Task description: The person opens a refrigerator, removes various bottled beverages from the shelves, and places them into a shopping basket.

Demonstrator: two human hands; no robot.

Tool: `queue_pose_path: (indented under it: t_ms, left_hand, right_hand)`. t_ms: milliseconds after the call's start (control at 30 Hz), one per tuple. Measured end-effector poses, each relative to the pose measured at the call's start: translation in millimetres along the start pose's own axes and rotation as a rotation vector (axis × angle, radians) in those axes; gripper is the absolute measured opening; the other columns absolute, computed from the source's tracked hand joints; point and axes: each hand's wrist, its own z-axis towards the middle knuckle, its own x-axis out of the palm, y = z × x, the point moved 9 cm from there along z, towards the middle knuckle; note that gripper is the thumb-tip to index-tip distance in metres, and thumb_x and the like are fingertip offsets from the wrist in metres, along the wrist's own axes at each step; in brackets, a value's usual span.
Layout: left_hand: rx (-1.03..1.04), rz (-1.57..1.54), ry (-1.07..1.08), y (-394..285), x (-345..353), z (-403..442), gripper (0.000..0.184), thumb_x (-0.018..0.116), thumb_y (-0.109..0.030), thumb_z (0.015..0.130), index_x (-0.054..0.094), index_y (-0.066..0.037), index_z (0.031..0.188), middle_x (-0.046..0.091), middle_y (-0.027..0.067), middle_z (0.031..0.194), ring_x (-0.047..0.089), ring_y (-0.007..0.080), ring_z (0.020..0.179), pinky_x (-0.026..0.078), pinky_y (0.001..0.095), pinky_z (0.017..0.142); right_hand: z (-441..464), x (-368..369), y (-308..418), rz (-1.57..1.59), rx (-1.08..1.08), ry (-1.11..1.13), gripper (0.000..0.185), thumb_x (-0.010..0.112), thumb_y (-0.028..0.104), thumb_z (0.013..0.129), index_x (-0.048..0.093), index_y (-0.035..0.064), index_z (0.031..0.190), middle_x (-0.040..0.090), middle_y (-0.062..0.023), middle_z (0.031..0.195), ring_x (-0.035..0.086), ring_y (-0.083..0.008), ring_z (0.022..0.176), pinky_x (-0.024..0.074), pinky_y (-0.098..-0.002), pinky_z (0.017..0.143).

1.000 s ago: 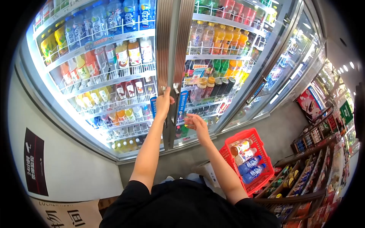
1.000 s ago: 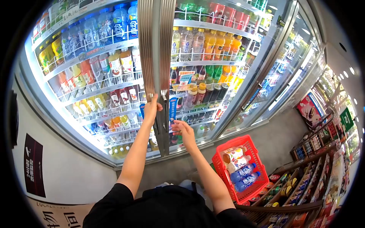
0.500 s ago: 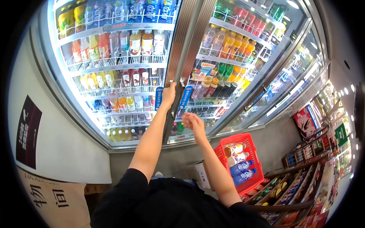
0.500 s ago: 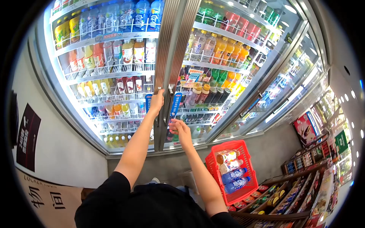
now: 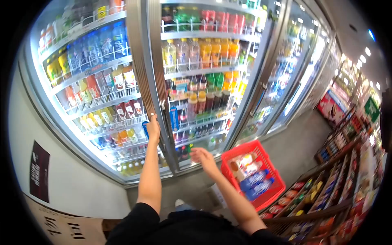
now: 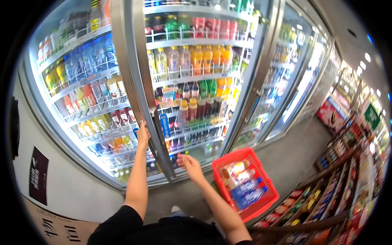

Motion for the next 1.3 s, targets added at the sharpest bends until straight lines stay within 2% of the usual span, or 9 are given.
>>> queue_pose_path:
  t_ms: [67, 400, 667, 733, 833, 1000, 1067, 1233, 1300]
  left_hand:
    - [-0.022, -0.212, 0.03, 3, -3, -38, 0.047, 0.057, -0.039, 0.093, 0.035, -0.02, 0.055, 0.03, -0.0071, 0.048, 0.029, 0.0064, 0.038, 0.023, 0.0257, 0.038]
    - [0.016, -0.111, -0.104, -16, -64, -189, 0.051, 0.053, -0.041, 0.094, 0.037, -0.015, 0.053, 0.032, -0.0023, 0.05, 0.037, 0.0121, 0.047, 0.033, 0.0292, 0.05]
    - [0.064, -0.136, -0.238, -27, -148, -310, 0.025, 0.055, -0.028, 0.093, 0.052, -0.006, 0.081, 0.046, 0.0014, 0.07, 0.049, 0.0155, 0.066, 0.045, 0.0298, 0.068]
    - [0.642, 0.486, -0.867, -92, -175, -380, 0.016, 0.059, -0.015, 0.091, 0.053, 0.0, 0.093, 0.053, 0.0074, 0.084, 0.05, 0.0182, 0.072, 0.043, 0.0303, 0.067]
    - [0.774, 0.596, -0.912, -130, -172, -440, 0.018, 0.059, -0.006, 0.089, 0.052, 0.001, 0.103, 0.052, 0.0099, 0.094, 0.05, 0.0197, 0.079, 0.044, 0.0312, 0.071]
    - [0.748, 0.302, -0.396, -150, -135, -424, 0.019, 0.054, -0.011, 0.097, 0.054, 0.001, 0.112, 0.061, 0.0086, 0.091, 0.061, 0.0124, 0.076, 0.046, 0.0223, 0.067]
    - [0.603, 0.315, -0.281, -152, -134, -397, 0.021, 0.054, -0.012, 0.098, 0.056, 0.0, 0.115, 0.065, 0.0081, 0.091, 0.062, 0.0123, 0.081, 0.047, 0.0238, 0.068]
    - [0.486, 0.255, -0.198, -160, -147, -340, 0.023, 0.051, -0.016, 0.099, 0.061, -0.003, 0.115, 0.064, 0.0051, 0.09, 0.059, 0.0107, 0.077, 0.045, 0.0235, 0.069]
    - [0.498, 0.268, -0.16, -166, -152, -316, 0.023, 0.051, -0.018, 0.099, 0.061, -0.004, 0.115, 0.065, 0.0049, 0.09, 0.059, 0.0103, 0.076, 0.045, 0.0233, 0.068]
  right_hand:
    - [-4, -2, 3, -0.006, -0.07, 0.024, 0.035, 0.049, 0.031, 0.103, 0.062, 0.0036, 0.121, 0.068, -0.0048, 0.102, 0.063, -0.01, 0.089, 0.0496, -0.0249, 0.076]
    - [-33, 41, 7, -0.043, -0.016, 0.218, 0.029, 0.049, 0.023, 0.102, 0.063, 0.0048, 0.121, 0.069, -0.004, 0.101, 0.063, -0.0088, 0.088, 0.0506, -0.024, 0.075]
    - [-63, 140, -22, 0.083, -0.025, 0.404, 0.033, 0.05, 0.021, 0.102, 0.059, 0.0059, 0.13, 0.067, -0.005, 0.113, 0.061, -0.0092, 0.091, 0.0516, -0.0253, 0.077]
    - [-72, 166, -21, 0.002, -0.065, 0.462, 0.033, 0.05, 0.021, 0.101, 0.06, 0.0075, 0.13, 0.067, -0.0036, 0.115, 0.061, -0.0089, 0.092, 0.0509, -0.0249, 0.077]
    - [-89, 211, -26, -0.217, -0.224, 0.626, 0.03, 0.052, 0.014, 0.097, 0.064, 0.0046, 0.124, 0.07, -0.0051, 0.107, 0.062, -0.0113, 0.093, 0.049, -0.0277, 0.082]
    - [-137, 261, -28, -0.26, -0.244, 0.849, 0.022, 0.058, 0.008, 0.089, 0.068, 0.0009, 0.108, 0.071, -0.0116, 0.091, 0.066, -0.019, 0.086, 0.051, -0.0334, 0.077]
    - [-143, 282, -70, -0.184, -0.379, 0.942, 0.026, 0.058, 0.009, 0.09, 0.065, -0.0002, 0.113, 0.07, -0.0136, 0.097, 0.065, -0.0206, 0.093, 0.0504, -0.0358, 0.081]
    - [-208, 317, -31, -0.101, -0.162, 1.273, 0.044, 0.063, 0.011, 0.093, 0.052, -0.0032, 0.133, 0.056, -0.0183, 0.133, 0.051, -0.0256, 0.128, 0.0382, -0.0382, 0.109]
    - [-224, 336, -35, -0.125, -0.373, 1.386, 0.05, 0.063, 0.019, 0.094, 0.049, -0.0018, 0.137, 0.047, -0.019, 0.144, 0.043, -0.026, 0.135, 0.0335, -0.0391, 0.113]
